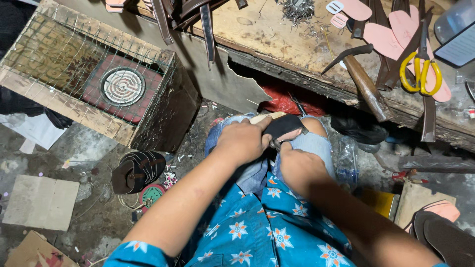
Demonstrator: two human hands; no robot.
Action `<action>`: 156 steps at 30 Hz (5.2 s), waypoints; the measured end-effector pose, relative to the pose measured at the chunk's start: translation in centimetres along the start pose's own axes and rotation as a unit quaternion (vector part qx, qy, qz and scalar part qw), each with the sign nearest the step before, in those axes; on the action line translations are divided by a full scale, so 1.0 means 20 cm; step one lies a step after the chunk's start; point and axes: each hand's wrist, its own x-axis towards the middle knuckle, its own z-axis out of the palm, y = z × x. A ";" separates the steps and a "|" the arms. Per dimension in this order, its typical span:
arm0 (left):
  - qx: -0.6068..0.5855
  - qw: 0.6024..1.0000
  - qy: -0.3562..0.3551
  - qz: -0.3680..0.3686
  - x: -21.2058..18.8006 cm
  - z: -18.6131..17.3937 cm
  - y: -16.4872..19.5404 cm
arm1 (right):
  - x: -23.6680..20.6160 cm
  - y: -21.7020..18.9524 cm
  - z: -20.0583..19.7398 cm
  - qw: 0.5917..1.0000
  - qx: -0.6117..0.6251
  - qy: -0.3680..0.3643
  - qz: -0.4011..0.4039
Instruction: The person sits on the floor with a shoe across their lap and attaches a strap to its upper. They position the strap, hammer it in place with a hammer, use pliers to grip and secure it, and press the strap along the shoe edge, working the shoe over on their lap.
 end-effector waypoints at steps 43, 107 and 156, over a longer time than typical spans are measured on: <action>0.066 0.995 -0.020 0.076 -0.06 -0.03 0.01 | 0.03 0.11 0.11 0.871 0.403 -0.216 0.179; 0.060 0.998 -0.029 0.013 0.06 0.04 0.05 | -0.41 0.15 0.05 0.991 0.121 -0.057 0.004; -0.503 0.851 -0.122 0.086 -0.03 0.12 -0.39 | -0.21 0.19 0.08 0.940 0.283 0.157 0.109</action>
